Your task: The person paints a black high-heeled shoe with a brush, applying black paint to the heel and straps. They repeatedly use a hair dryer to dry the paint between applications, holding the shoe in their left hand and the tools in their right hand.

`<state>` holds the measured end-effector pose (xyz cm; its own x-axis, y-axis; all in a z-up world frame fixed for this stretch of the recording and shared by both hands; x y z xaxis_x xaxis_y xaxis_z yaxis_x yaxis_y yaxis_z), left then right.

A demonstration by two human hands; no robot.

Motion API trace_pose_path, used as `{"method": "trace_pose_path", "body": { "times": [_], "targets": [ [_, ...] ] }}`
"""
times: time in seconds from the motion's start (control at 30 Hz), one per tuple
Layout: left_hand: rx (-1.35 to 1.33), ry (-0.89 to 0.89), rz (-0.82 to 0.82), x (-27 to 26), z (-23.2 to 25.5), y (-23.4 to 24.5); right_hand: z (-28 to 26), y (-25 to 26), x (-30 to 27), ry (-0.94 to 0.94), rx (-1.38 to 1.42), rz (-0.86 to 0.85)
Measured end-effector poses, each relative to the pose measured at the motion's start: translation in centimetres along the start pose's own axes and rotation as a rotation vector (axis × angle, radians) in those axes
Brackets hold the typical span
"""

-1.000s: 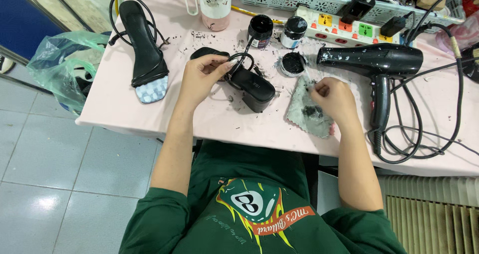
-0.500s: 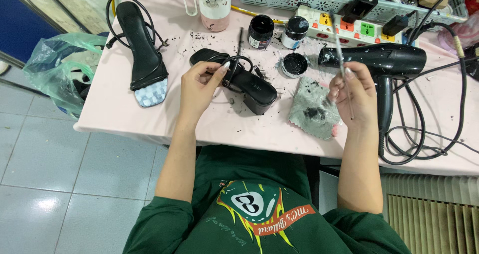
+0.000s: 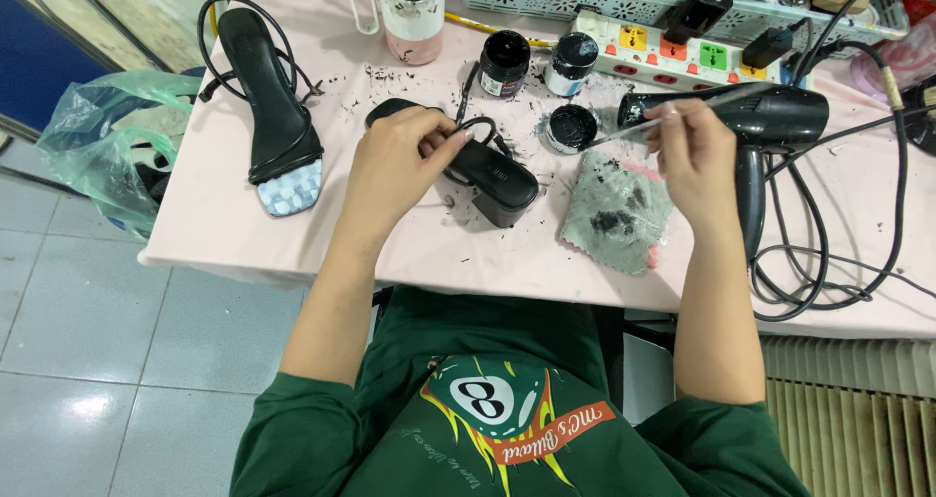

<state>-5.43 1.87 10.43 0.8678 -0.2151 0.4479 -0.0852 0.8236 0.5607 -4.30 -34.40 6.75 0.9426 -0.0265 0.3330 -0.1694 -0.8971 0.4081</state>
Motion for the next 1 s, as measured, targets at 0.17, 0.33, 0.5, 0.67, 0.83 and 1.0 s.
{"method": "trace_pose_path", "body": {
  "times": [0.17, 0.33, 0.5, 0.67, 0.83, 1.0],
  "targets": [
    [-0.115, -0.002, 0.088, -0.3, -1.7, -0.5, -1.8, -1.6, 1.6, 0.335, -0.320, -0.027],
    [-0.176, 0.028, 0.130, -0.6, -2.6, -0.8, -1.7, -2.4, 2.8, 0.271, -0.423, -0.060],
    [-0.160, -0.039, 0.138, -0.5, -3.1, -1.0, -2.6, -2.7, 2.2, 0.326, -0.409, -0.026],
    [-0.017, -0.063, 0.137, -0.6, -3.1, -1.0, -4.4, -4.1, -1.8, 0.279, 0.186, 0.053],
    [-0.033, -0.074, 0.133, -0.6, -3.0, -1.1, -7.0, -8.6, -4.4, 0.482, 0.209, -0.103],
    [-0.044, -0.083, 0.142, -0.5, -3.3, -1.2, -8.8, -10.7, -4.3, 0.611, 0.045, -0.096]
  ]
}}
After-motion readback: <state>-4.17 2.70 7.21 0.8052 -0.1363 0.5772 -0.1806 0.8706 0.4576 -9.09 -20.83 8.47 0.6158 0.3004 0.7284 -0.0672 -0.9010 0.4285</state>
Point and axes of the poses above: each hand's wrist, its own x-axis towards the middle knuckle, its own y-axis out of the back of the hand, z = x × y, the point moved 1 cm from there along x, towards the middle knuckle, and after that the axes turned 5 degrees about -y, right-handed, at the moved point
